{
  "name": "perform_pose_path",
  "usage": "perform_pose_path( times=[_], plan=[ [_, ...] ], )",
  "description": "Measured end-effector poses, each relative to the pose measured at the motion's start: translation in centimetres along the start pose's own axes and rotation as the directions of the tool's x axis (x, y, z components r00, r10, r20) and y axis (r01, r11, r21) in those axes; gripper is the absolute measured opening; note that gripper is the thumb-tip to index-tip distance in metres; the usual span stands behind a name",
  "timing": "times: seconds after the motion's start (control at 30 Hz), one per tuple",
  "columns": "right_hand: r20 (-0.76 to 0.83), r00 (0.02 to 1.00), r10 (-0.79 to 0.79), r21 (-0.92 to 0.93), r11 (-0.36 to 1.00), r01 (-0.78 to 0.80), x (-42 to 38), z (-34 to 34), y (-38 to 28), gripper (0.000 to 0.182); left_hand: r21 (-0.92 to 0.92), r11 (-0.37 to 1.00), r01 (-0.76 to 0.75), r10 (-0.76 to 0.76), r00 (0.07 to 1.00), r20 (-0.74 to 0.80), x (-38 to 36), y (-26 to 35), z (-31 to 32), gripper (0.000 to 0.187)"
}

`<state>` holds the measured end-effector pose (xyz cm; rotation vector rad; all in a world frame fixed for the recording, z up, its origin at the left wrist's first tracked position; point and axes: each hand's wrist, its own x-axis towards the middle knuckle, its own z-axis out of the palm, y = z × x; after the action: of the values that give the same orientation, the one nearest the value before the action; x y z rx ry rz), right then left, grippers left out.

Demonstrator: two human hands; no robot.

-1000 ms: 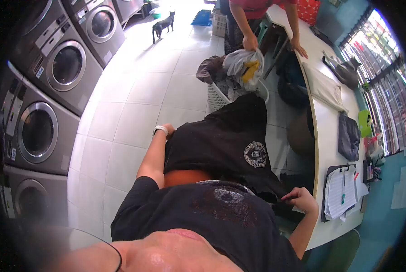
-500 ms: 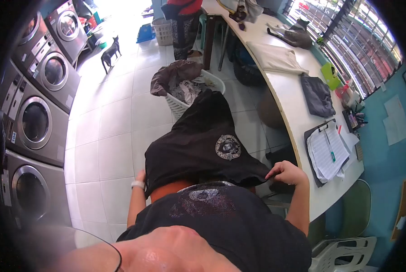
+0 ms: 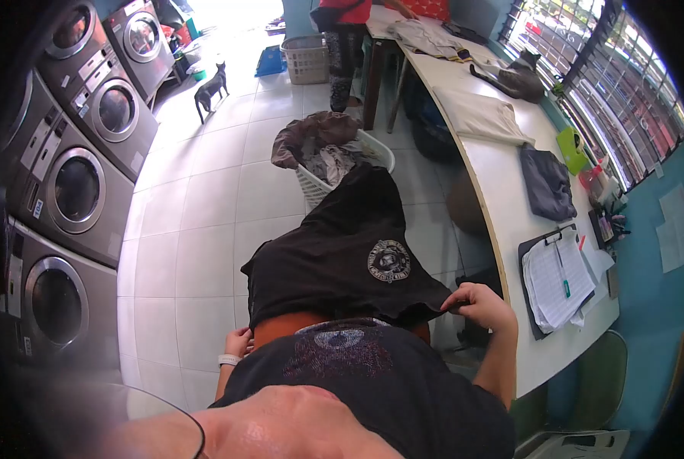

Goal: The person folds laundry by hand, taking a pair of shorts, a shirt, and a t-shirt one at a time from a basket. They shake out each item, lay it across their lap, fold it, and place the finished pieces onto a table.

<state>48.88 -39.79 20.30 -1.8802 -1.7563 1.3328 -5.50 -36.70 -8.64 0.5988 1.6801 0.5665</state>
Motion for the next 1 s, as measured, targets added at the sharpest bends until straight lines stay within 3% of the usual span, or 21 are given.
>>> perform_pose_path(
  times=[0.1, 0.17, 0.2, 0.27, 0.33, 0.4, 0.43, 0.47, 0.5, 0.57, 0.63, 0.67, 0.7, 0.77, 0.8, 0.83, 0.87, 0.9, 0.93, 0.97, 1.0],
  plan=[
    [-0.030, 0.999, -0.019, -0.025, 1.000, 0.018, -0.3, 0.2, -0.1, 0.032, -0.035, 0.996, -0.077, 0.071, 0.986, -0.148, 0.0, -0.4, 0.5, 0.023],
    [-0.039, 0.999, -0.027, -0.052, 0.998, 0.025, -0.5, 0.7, 0.1, 0.035, 0.080, 0.997, -0.011, 0.011, 1.000, 0.001, 1.2, -1.5, -0.3, 0.020],
    [-0.096, 0.995, 0.014, 0.027, 1.000, -0.011, -0.5, 0.9, 0.5, 0.037, -0.064, 0.997, 0.052, -0.049, 0.998, 0.037, 2.1, -2.5, -0.5, 0.018],
    [-0.144, 0.988, 0.056, 0.109, 0.993, -0.040, -0.6, 1.2, 1.2, 0.038, -0.147, 0.985, 0.085, -0.075, 0.994, 0.076, 0.3, -1.5, -0.2, 0.015],
    [-0.235, 0.972, 0.002, -0.103, 0.994, -0.027, -0.8, 0.9, 2.0, 0.036, -0.228, 0.967, 0.111, -0.086, 0.989, 0.117, -1.4, 0.3, -0.6, 0.012],
    [-0.306, 0.951, -0.036, -0.108, 0.994, 0.003, -0.4, 0.0, 2.5, 0.032, -0.335, 0.940, 0.060, 0.047, 0.951, 0.304, -2.5, 0.7, -1.5, 0.010],
    [-0.379, 0.923, -0.070, -0.115, 0.993, 0.029, 0.0, -0.7, 2.8, 0.028, -0.334, 0.941, 0.062, 0.043, 0.953, 0.300, -1.4, 0.7, -2.3, 0.010],
    [-0.419, 0.884, -0.206, -0.160, 0.975, 0.151, 1.1, -1.7, 3.7, 0.025, -0.059, 0.997, -0.059, 0.078, 0.907, 0.414, 1.2, 0.4, -3.7, 0.013],
    [-0.450, 0.827, -0.336, -0.209, 0.940, 0.268, 2.5, -2.7, 4.2, 0.023, 0.204, 0.957, -0.205, 0.069, 0.847, 0.527, 3.1, 0.5, -5.1, 0.017],
    [-0.429, 0.903, 0.020, 0.228, 0.970, 0.087, 4.3, -5.1, 1.5, 0.023, 0.090, 0.955, -0.283, 0.212, 0.861, 0.462, 5.7, 4.1, -6.2, 0.018],
    [-0.443, 0.896, 0.003, 0.334, 0.928, 0.162, 5.5, -7.3, -2.3, 0.021, 0.031, 0.843, -0.537, 0.504, 0.808, 0.304, 3.9, 12.2, -6.8, 0.015],
    [-0.477, 0.873, -0.101, 0.272, 0.928, 0.256, 6.8, -9.0, -2.5, 0.020, 0.050, 0.732, -0.680, 0.657, 0.723, 0.213, 4.0, 15.6, -8.2, 0.016],
    [-0.505, 0.839, -0.204, 0.208, 0.914, 0.348, 8.2, -11.1, -2.5, 0.019, 0.088, 0.617, -0.782, 0.768, 0.623, 0.148, 2.7, 20.0, -8.8, 0.014],
    [-0.638, 0.609, -0.472, -0.173, 0.858, 0.484, 10.5, -15.6, -3.5, 0.020, -0.021, 0.532, -0.846, 0.846, 0.533, -0.012, -0.6, 27.5, -9.3, 0.009],
    [-0.686, 0.511, -0.518, -0.198, 0.809, 0.553, 10.4, -17.3, -5.4, 0.022, -0.035, 0.439, -0.898, 0.898, 0.440, -0.012, -1.0, 30.6, -10.4, 0.016],
    [-0.730, 0.399, -0.554, -0.233, 0.752, 0.617, 9.7, -19.2, -7.6, 0.025, -0.016, 0.481, -0.877, 0.873, 0.480, -0.086, -4.3, 33.9, -9.8, 0.018],
    [-0.827, 0.336, -0.451, -0.182, 0.779, 0.600, 8.9, -20.7, -9.6, 0.028, -0.023, 0.407, -0.913, 0.907, 0.407, -0.111, -6.4, 36.6, -9.8, 0.020],
    [-0.904, 0.268, -0.334, -0.123, 0.801, 0.585, 8.0, -22.0, -11.4, 0.031, -0.191, 0.343, -0.920, 0.926, 0.365, -0.095, -7.0, 39.4, -10.4, 0.018],
    [-0.896, 0.181, -0.406, -0.230, 0.772, 0.593, 7.3, -24.1, -12.2, 0.032, -0.248, 0.336, -0.909, 0.923, 0.370, -0.107, -9.8, 41.3, -10.0, 0.016],
    [-0.876, 0.093, -0.473, -0.334, 0.734, 0.591, 6.5, -25.8, -12.9, 0.034, -0.430, 0.282, -0.858, 0.914, 0.376, -0.151, -9.6, 43.7, -11.1, 0.015],
    [-0.876, -0.011, -0.483, -0.393, 0.700, 0.596, 5.8, -26.7, -13.8, 0.036, -0.515, 0.205, -0.832, 0.926, 0.335, -0.172, -11.2, 45.4, -11.0, 0.017]
  ],
)
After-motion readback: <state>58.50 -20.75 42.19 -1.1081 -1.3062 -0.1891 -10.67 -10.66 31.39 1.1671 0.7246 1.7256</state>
